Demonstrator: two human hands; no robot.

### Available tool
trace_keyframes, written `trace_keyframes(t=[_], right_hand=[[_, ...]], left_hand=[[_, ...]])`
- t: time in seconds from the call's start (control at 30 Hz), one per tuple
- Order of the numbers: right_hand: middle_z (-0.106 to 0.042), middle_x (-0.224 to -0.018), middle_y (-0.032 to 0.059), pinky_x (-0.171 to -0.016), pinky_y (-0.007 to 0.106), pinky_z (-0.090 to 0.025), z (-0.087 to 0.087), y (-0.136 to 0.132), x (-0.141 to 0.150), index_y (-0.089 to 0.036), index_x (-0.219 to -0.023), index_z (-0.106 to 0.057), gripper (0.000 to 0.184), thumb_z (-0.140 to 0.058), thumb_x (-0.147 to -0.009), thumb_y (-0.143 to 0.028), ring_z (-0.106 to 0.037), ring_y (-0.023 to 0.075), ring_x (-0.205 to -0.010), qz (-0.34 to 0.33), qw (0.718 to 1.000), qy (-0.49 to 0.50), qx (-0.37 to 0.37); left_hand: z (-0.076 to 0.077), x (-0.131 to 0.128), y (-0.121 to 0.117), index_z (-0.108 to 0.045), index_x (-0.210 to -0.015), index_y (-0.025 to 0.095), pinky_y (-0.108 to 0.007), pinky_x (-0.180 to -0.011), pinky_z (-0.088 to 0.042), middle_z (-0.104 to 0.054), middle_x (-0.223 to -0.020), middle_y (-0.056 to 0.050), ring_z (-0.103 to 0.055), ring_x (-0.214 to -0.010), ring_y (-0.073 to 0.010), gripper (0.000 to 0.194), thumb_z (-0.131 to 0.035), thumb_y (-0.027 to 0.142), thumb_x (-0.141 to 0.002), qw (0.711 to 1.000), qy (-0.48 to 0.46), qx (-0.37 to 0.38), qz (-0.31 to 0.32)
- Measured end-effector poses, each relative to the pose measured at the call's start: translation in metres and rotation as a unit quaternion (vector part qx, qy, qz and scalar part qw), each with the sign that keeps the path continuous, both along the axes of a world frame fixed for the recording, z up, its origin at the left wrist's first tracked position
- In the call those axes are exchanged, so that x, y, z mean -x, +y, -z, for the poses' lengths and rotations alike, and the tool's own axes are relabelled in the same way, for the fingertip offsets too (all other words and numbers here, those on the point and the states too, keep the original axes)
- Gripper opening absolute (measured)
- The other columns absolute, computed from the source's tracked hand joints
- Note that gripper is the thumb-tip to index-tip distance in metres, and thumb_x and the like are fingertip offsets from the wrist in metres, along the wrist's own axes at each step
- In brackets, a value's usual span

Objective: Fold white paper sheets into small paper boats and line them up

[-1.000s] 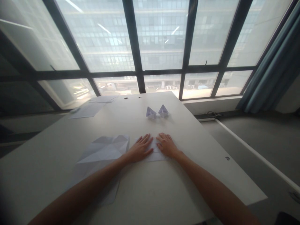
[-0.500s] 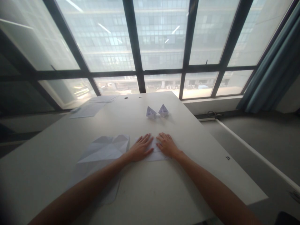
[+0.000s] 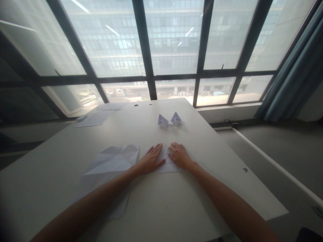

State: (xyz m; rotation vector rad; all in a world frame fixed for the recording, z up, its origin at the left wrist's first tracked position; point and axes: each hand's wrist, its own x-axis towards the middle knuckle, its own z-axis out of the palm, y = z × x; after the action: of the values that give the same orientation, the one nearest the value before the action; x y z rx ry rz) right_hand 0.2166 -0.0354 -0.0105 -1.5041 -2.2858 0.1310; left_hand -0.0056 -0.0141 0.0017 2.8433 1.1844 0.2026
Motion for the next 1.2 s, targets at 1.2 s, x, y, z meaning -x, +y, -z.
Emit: trace_keyframes(t=[1.2], right_hand=[[-0.046,-0.147,0.0147,-0.114,0.050,-0.026,0.0015,0.0010,0.0001,-0.019,-0.135,-0.054,0.043,-0.052,-0.094,-0.032,-0.037,0.0267,-0.138,-0.001,1.000,-0.003,0.002]], left_hand=[[-0.0008,0.0008,0.0001,-0.023,-0.154,0.015,-0.044,-0.119,-0.011,-0.016,-0.161,-0.013,-0.009,-0.149,-0.0270,0.075,-0.023,0.064,-0.097,1.000,0.009,0.003,0.007]])
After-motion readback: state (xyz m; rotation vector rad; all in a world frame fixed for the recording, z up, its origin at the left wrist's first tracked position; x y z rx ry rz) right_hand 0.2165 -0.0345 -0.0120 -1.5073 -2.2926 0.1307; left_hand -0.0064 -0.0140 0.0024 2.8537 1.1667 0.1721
